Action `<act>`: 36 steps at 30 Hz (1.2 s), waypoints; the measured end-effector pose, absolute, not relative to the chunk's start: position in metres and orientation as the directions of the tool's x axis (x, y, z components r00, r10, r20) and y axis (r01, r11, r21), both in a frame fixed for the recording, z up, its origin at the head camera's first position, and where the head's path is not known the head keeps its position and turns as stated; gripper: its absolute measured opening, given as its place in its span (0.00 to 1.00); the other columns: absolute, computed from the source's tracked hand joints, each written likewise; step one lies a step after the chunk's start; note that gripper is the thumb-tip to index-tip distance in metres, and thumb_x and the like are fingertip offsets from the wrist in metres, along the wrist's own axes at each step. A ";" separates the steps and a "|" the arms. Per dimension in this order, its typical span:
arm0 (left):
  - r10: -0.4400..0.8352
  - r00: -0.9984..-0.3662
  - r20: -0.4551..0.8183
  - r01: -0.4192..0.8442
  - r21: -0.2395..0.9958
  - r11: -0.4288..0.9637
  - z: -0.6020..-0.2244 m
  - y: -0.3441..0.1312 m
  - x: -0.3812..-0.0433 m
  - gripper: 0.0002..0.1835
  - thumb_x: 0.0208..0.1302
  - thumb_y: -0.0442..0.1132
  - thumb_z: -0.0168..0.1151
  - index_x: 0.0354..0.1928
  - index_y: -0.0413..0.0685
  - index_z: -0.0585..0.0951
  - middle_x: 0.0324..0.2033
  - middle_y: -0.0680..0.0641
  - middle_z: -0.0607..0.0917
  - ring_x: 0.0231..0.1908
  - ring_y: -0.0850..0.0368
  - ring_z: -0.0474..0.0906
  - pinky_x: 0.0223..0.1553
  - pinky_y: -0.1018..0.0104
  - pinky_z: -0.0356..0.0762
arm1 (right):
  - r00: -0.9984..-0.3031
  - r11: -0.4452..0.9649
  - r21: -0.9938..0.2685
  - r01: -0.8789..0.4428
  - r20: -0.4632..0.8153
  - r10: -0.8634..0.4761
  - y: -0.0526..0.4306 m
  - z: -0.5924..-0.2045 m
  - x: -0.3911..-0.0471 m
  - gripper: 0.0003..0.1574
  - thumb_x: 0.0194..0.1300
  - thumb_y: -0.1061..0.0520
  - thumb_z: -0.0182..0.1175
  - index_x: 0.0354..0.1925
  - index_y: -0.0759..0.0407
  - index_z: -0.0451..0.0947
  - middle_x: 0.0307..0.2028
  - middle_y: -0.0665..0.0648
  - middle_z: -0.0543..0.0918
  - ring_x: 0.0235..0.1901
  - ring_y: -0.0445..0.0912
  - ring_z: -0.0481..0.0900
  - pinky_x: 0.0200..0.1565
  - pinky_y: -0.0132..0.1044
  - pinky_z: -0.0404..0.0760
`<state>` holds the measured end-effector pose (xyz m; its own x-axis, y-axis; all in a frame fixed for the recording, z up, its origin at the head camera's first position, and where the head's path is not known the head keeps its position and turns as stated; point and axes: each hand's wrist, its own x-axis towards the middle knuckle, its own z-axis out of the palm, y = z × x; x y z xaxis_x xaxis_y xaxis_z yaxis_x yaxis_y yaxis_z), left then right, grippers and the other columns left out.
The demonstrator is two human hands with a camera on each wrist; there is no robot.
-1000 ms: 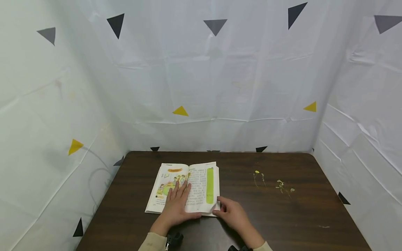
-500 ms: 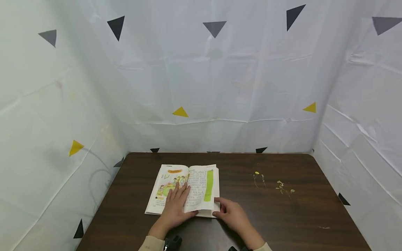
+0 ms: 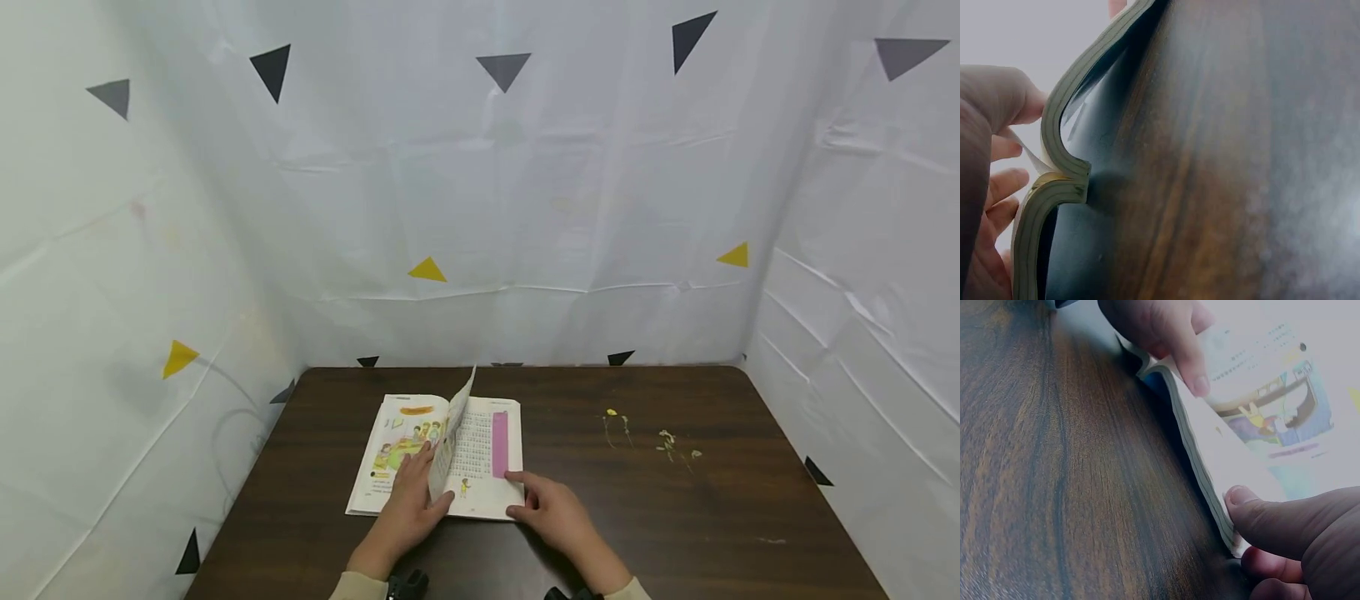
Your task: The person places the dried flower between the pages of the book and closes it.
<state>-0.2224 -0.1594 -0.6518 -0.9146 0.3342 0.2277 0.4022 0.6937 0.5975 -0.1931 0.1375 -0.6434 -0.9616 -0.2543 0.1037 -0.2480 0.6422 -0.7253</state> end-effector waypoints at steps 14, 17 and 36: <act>0.107 -0.977 0.186 0.206 0.680 0.704 -0.649 -0.164 -0.206 0.36 0.70 0.39 0.71 0.74 0.31 0.70 0.68 0.30 0.79 0.65 0.43 0.80 0.67 0.40 0.80 | -0.961 0.634 -0.731 -0.253 0.111 -0.255 0.138 -0.642 -0.194 0.34 0.65 0.48 0.80 0.67 0.47 0.85 0.22 0.41 0.76 0.20 0.33 0.69 0.24 0.31 0.68; 0.083 -0.980 0.181 0.191 0.729 0.658 -0.648 -0.165 -0.206 0.37 0.68 0.37 0.73 0.74 0.30 0.69 0.68 0.29 0.79 0.65 0.41 0.81 0.67 0.40 0.80 | -0.960 0.633 -0.731 -0.255 0.113 -0.256 0.138 -0.643 -0.195 0.33 0.65 0.48 0.80 0.67 0.46 0.85 0.22 0.41 0.76 0.20 0.32 0.69 0.24 0.30 0.68; -0.255 -0.966 0.036 -0.059 0.933 0.356 -0.645 -0.183 -0.213 0.36 0.71 0.38 0.70 0.77 0.38 0.68 0.63 0.31 0.84 0.61 0.38 0.82 0.63 0.47 0.78 | -0.964 0.635 -0.737 -0.232 0.088 -0.250 0.138 -0.644 -0.196 0.33 0.66 0.47 0.79 0.68 0.46 0.85 0.22 0.40 0.75 0.20 0.33 0.69 0.25 0.30 0.67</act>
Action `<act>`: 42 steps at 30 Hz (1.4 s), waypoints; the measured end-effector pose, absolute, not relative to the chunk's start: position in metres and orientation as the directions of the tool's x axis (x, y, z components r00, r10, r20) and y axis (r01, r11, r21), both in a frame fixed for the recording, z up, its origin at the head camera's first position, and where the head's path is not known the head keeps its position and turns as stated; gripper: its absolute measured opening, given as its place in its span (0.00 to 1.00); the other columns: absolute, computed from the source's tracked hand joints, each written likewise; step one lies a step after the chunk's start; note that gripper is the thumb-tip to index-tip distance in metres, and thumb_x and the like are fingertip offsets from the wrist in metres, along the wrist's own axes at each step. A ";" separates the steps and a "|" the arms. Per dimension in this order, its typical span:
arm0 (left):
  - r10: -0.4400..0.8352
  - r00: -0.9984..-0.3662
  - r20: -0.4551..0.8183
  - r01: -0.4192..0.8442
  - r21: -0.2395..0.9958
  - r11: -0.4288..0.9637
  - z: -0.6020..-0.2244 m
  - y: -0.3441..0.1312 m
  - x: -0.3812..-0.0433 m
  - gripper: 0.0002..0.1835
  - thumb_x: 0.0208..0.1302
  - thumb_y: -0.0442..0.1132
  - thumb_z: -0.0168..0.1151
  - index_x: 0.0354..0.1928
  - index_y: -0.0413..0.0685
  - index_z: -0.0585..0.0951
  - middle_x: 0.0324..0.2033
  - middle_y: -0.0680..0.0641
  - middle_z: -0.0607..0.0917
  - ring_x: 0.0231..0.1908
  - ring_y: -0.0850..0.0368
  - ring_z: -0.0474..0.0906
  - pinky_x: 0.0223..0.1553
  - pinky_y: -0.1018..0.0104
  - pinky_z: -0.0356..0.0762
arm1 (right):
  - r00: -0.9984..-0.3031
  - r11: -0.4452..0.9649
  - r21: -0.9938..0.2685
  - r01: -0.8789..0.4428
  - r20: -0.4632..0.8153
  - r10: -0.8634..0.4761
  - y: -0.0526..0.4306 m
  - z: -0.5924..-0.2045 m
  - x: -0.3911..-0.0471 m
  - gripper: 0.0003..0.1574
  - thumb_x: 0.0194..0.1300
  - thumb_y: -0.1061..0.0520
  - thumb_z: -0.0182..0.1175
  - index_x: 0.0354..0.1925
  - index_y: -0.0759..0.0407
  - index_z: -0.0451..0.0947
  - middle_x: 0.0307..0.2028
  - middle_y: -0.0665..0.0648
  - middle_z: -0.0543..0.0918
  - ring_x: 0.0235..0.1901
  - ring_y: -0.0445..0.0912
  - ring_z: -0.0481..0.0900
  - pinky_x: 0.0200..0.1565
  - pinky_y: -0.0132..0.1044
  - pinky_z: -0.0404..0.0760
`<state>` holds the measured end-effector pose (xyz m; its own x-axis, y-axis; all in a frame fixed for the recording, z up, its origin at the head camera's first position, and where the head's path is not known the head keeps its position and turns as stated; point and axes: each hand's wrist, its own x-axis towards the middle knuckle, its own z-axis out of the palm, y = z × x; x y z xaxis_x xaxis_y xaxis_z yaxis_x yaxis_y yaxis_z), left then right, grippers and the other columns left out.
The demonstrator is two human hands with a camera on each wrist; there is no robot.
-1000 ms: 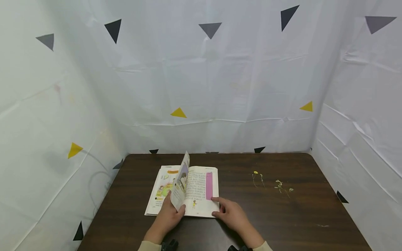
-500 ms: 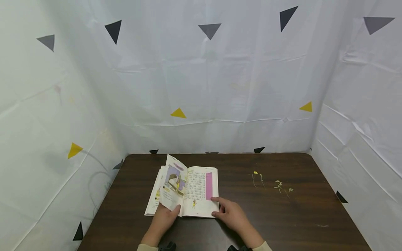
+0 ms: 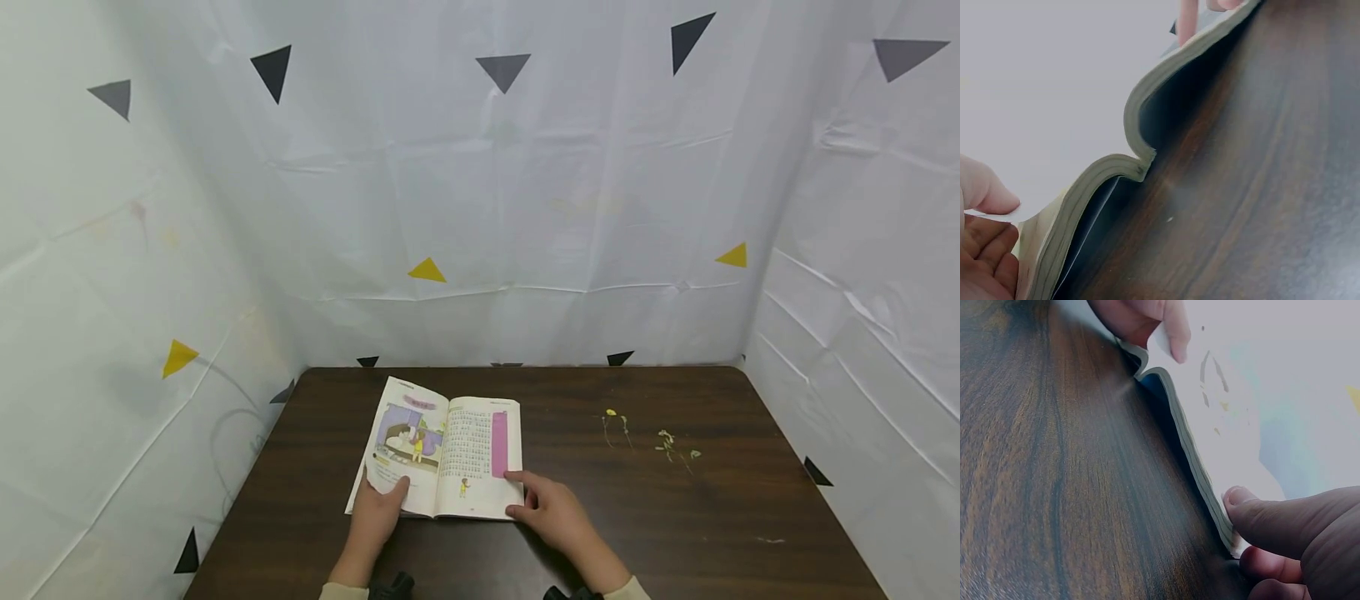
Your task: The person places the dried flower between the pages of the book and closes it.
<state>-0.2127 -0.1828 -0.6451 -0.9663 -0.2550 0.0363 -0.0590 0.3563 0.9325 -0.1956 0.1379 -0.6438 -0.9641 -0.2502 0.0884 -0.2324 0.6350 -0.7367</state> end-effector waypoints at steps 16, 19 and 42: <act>-0.310 -0.950 0.034 -0.068 0.947 0.312 -0.643 -0.195 -0.216 0.32 0.73 0.33 0.68 0.76 0.36 0.72 0.63 0.33 0.84 0.58 0.44 0.82 0.54 0.62 0.80 | -0.963 0.633 -0.735 -0.243 0.106 -0.247 0.137 -0.643 -0.195 0.32 0.65 0.47 0.79 0.66 0.45 0.85 0.22 0.40 0.75 0.20 0.33 0.69 0.24 0.30 0.68; -0.310 -0.946 0.093 -0.041 0.916 0.399 -0.643 -0.198 -0.217 0.29 0.72 0.33 0.69 0.73 0.35 0.76 0.62 0.33 0.82 0.59 0.42 0.81 0.58 0.53 0.79 | -0.961 0.628 -0.737 -0.252 0.116 -0.250 0.137 -0.643 -0.194 0.32 0.65 0.47 0.79 0.66 0.45 0.85 0.22 0.40 0.76 0.20 0.33 0.69 0.24 0.30 0.68; -0.145 -0.925 0.351 0.043 0.477 0.878 -0.640 -0.200 -0.215 0.30 0.64 0.32 0.78 0.69 0.50 0.83 0.48 0.33 0.74 0.43 0.39 0.70 0.42 0.45 0.72 | -0.959 0.632 -0.730 -0.261 0.123 -0.254 0.137 -0.641 -0.193 0.33 0.65 0.51 0.80 0.66 0.49 0.85 0.22 0.41 0.76 0.20 0.32 0.69 0.25 0.30 0.68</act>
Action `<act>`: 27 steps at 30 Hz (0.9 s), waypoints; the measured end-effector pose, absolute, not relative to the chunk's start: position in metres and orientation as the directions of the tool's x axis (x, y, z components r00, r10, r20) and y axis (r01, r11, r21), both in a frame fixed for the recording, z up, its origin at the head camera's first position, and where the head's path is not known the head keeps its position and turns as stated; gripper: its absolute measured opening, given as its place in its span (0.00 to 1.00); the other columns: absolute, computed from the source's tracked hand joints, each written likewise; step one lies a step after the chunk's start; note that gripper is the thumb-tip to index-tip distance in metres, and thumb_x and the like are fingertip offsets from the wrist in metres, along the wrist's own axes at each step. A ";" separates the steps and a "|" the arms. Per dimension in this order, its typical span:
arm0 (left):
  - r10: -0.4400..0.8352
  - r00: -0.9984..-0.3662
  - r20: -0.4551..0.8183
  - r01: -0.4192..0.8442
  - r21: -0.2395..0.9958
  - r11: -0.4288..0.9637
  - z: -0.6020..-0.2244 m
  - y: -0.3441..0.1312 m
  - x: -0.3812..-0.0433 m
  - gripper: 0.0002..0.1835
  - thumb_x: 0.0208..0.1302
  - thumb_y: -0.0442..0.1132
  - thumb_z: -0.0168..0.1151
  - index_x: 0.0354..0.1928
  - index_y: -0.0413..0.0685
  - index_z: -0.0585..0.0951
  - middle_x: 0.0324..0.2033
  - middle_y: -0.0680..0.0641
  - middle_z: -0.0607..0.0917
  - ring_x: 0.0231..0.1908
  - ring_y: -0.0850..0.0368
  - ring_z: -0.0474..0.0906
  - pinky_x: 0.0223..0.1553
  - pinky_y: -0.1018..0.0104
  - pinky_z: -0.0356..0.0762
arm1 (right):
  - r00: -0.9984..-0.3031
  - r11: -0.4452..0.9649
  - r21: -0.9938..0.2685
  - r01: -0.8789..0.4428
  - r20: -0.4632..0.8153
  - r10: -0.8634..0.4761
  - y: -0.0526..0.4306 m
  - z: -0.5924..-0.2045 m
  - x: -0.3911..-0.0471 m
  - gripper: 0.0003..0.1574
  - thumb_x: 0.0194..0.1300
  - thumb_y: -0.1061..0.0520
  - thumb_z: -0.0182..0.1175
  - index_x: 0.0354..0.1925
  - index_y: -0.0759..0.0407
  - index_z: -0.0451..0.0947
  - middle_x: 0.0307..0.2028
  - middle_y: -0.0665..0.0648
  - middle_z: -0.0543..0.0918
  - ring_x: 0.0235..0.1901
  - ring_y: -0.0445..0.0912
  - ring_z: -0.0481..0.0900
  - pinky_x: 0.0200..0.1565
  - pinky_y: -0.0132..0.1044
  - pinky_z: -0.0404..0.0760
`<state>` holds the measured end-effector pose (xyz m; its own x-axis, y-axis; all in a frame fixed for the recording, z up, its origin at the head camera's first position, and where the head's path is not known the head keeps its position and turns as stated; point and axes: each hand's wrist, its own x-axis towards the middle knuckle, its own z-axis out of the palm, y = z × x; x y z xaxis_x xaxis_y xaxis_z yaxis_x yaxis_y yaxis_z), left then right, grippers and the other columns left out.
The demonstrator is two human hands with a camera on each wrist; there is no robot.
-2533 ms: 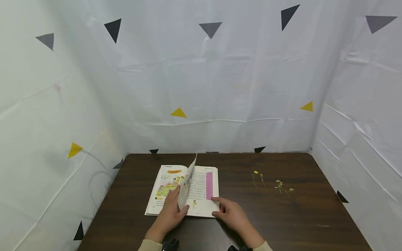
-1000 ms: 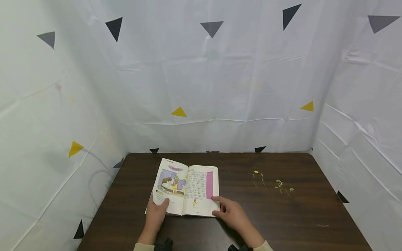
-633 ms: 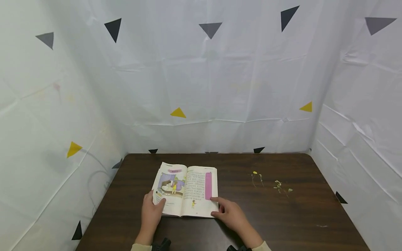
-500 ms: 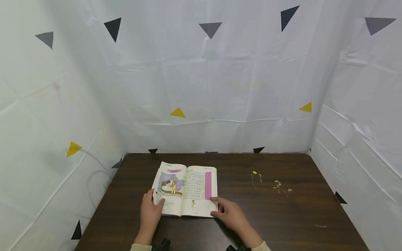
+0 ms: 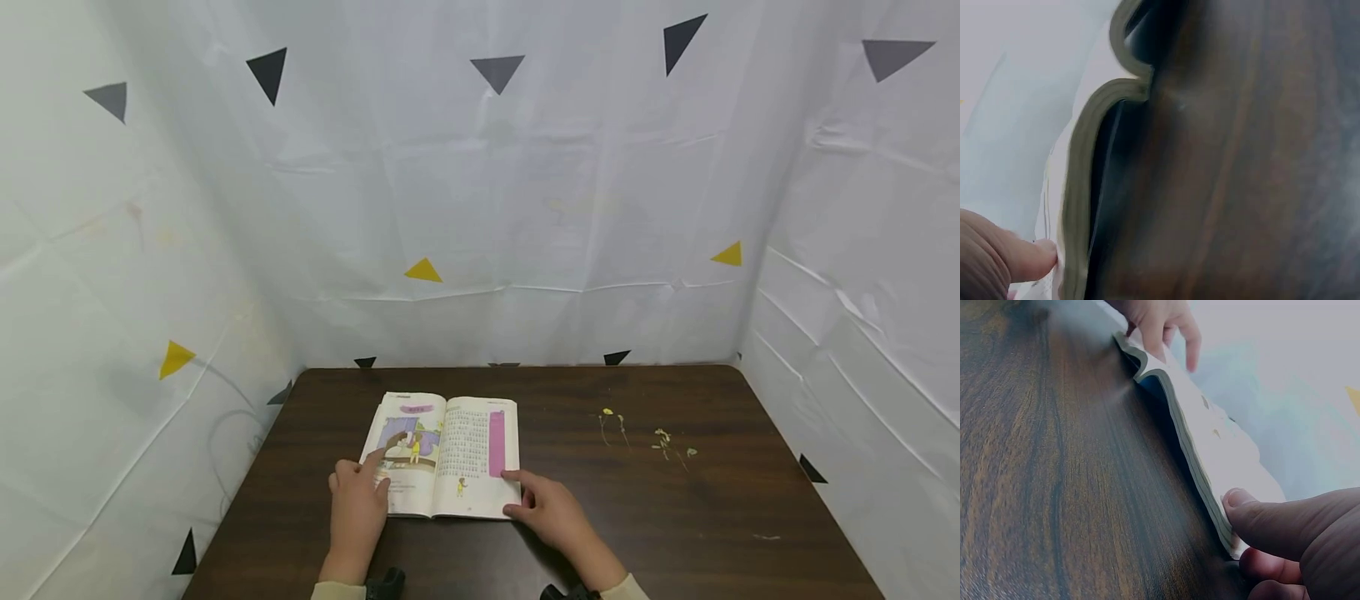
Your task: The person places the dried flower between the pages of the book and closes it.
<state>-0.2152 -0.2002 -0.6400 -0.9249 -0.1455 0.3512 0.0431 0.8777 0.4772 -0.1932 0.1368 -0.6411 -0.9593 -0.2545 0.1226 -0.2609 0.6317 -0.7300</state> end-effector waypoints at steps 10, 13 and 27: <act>0.001 -0.901 0.434 0.191 0.396 0.898 -0.638 -0.180 -0.219 0.33 0.61 0.20 0.64 0.63 0.61 0.89 0.70 0.38 0.79 0.63 0.28 0.74 0.53 0.32 0.74 | -0.960 0.625 -0.737 -0.256 0.116 -0.256 0.137 -0.642 -0.193 0.33 0.65 0.50 0.80 0.67 0.48 0.85 0.22 0.42 0.76 0.20 0.32 0.69 0.24 0.30 0.69; 0.035 -0.903 0.429 0.219 0.388 0.896 -0.639 -0.171 -0.222 0.28 0.62 0.23 0.65 0.58 0.59 0.91 0.70 0.42 0.81 0.63 0.31 0.76 0.55 0.33 0.75 | -0.960 0.626 -0.738 -0.254 0.116 -0.254 0.136 -0.642 -0.194 0.33 0.65 0.50 0.80 0.67 0.48 0.85 0.22 0.42 0.76 0.20 0.32 0.69 0.25 0.30 0.69; 0.241 -0.892 0.383 0.367 0.303 0.879 -0.629 -0.128 -0.224 0.18 0.71 0.33 0.69 0.61 0.44 0.89 0.70 0.32 0.82 0.74 0.27 0.74 0.73 0.32 0.73 | -0.963 0.623 -0.743 -0.245 0.112 -0.245 0.135 -0.639 -0.192 0.32 0.65 0.50 0.80 0.66 0.48 0.85 0.22 0.42 0.76 0.21 0.32 0.69 0.26 0.30 0.68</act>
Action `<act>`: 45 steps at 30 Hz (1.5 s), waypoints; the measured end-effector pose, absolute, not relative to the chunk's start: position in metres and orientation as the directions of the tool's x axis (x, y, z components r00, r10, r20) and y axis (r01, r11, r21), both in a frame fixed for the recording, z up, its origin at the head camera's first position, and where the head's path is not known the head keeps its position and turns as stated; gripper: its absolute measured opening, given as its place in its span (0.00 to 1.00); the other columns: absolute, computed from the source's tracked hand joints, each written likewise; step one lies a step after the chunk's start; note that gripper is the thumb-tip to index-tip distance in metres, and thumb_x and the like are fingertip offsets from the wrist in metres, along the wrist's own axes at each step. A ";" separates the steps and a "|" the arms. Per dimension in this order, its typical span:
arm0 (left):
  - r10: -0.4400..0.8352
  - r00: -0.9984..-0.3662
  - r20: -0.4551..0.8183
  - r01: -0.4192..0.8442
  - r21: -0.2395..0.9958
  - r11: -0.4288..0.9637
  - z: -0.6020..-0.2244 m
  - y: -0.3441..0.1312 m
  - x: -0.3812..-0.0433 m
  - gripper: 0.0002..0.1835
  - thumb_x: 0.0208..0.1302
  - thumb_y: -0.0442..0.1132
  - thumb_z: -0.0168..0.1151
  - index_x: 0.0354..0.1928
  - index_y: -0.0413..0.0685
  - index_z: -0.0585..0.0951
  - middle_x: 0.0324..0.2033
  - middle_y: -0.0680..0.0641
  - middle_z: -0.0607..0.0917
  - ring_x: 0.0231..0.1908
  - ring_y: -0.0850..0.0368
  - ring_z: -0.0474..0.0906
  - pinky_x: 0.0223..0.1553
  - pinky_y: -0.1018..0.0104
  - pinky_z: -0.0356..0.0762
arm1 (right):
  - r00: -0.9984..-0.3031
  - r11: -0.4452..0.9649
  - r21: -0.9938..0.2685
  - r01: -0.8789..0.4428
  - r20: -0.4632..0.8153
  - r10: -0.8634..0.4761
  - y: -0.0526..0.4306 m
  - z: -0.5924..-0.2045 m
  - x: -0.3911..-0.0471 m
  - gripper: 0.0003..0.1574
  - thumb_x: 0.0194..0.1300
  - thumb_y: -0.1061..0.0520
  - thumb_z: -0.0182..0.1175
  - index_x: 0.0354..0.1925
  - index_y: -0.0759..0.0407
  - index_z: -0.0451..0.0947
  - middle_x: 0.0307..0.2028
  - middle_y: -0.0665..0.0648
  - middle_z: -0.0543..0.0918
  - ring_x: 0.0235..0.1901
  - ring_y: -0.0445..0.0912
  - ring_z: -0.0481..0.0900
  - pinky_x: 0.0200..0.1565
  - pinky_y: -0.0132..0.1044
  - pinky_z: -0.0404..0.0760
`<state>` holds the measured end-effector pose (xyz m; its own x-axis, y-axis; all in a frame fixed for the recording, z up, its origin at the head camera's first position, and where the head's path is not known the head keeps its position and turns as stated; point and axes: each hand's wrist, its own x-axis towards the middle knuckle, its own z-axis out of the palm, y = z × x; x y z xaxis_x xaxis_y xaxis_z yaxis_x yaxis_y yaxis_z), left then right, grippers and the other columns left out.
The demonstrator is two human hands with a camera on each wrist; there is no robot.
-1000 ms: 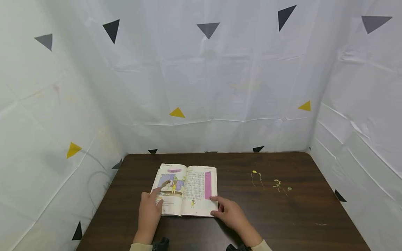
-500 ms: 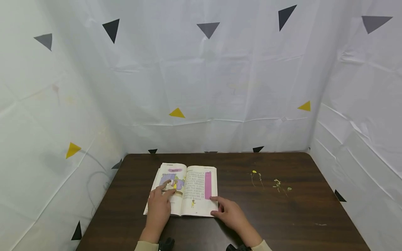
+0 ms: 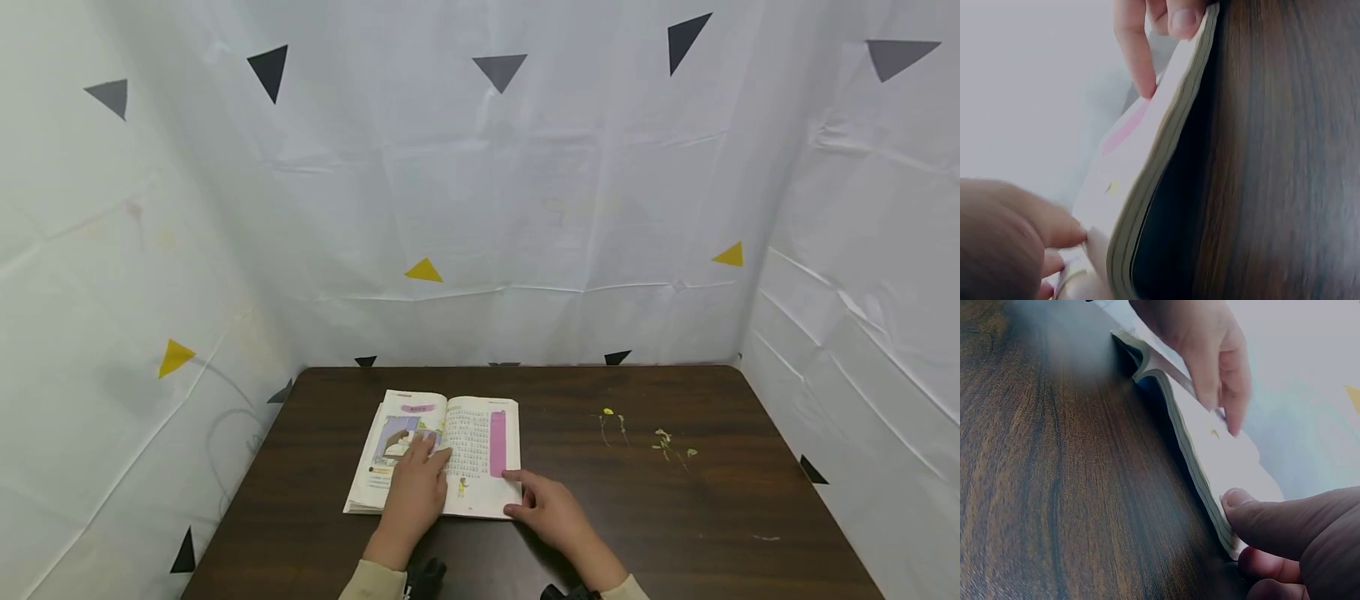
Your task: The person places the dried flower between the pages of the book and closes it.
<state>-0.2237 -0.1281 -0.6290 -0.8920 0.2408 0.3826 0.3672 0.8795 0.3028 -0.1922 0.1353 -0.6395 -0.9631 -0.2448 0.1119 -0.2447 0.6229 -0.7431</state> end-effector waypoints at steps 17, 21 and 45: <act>0.333 -0.941 0.068 0.336 0.326 0.884 -0.640 -0.117 -0.215 0.51 0.66 0.79 0.61 0.85 0.68 0.65 0.89 0.43 0.51 0.88 0.31 0.40 0.73 0.09 0.39 | -0.962 0.620 -0.746 -0.242 0.099 -0.255 0.136 -0.640 -0.191 0.32 0.66 0.50 0.79 0.67 0.49 0.85 0.24 0.42 0.77 0.21 0.32 0.69 0.25 0.30 0.69; 0.331 -0.942 0.059 0.331 0.334 0.882 -0.639 -0.120 -0.212 0.58 0.57 0.84 0.64 0.85 0.66 0.65 0.89 0.42 0.52 0.88 0.33 0.42 0.73 0.09 0.40 | -0.959 0.614 -0.749 -0.248 0.099 -0.267 0.134 -0.641 -0.191 0.33 0.66 0.51 0.79 0.67 0.50 0.85 0.24 0.42 0.77 0.22 0.32 0.70 0.26 0.30 0.70; 0.322 -0.945 0.053 0.320 0.348 0.881 -0.639 -0.117 -0.217 0.62 0.51 0.86 0.68 0.85 0.67 0.64 0.89 0.43 0.51 0.89 0.37 0.41 0.76 0.12 0.34 | -0.956 0.568 -0.786 -0.242 0.093 -0.279 0.134 -0.637 -0.189 0.29 0.68 0.59 0.75 0.65 0.49 0.86 0.28 0.45 0.77 0.24 0.33 0.70 0.28 0.31 0.71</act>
